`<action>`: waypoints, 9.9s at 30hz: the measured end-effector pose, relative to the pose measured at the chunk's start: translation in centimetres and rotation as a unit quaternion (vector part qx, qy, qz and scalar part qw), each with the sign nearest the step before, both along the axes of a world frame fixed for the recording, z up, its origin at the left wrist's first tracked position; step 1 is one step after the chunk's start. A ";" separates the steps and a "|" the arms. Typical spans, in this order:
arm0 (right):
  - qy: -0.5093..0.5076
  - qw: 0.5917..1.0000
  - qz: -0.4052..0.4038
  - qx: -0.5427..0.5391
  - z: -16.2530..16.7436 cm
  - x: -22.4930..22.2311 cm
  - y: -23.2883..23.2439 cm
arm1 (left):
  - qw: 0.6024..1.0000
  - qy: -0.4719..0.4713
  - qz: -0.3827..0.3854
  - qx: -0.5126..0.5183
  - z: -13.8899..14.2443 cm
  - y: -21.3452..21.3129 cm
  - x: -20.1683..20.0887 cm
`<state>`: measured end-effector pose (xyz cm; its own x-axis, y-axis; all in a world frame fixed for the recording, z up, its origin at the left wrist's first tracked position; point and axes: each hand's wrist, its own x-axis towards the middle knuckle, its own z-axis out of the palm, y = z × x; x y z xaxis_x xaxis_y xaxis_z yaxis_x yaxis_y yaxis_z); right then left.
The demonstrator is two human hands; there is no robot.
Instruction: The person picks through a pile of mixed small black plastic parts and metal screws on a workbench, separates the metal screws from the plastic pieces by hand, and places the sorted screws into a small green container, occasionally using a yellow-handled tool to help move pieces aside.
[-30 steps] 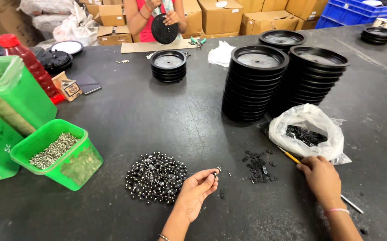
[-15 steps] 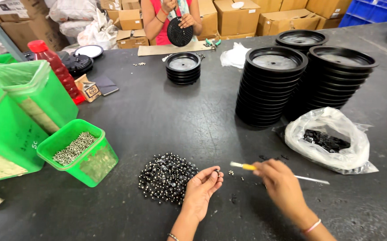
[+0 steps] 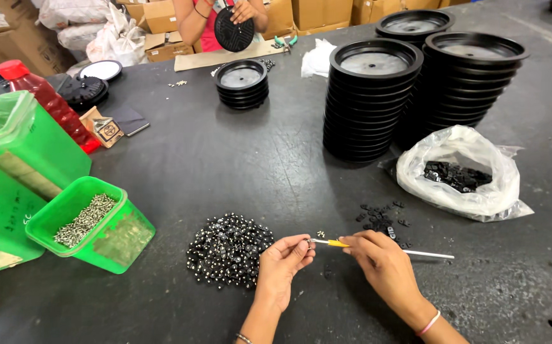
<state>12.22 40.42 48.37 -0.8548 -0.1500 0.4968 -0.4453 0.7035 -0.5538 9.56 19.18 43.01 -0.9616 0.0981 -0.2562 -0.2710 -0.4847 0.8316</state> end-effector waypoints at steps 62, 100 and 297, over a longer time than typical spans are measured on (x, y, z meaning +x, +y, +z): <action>-0.124 0.992 -0.004 -0.006 -2.2 0.3 1.4 | 0.984 0.079 0.023 -0.158 -1.3 1.2 1.0; -0.111 0.993 0.014 -0.031 -1.1 1.0 0.5 | 0.982 0.073 0.043 -0.168 -0.4 0.6 2.0; 0.043 0.968 -0.235 0.079 -4.0 -2.5 10.1 | 0.776 0.255 0.297 -0.494 2.6 -4.2 1.8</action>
<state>9.74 50.48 44.38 -0.8037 0.1658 0.5714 -0.0942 0.9128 -0.3974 11.32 14.95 45.62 -0.7635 -0.4026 0.5050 0.2438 0.5445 0.8026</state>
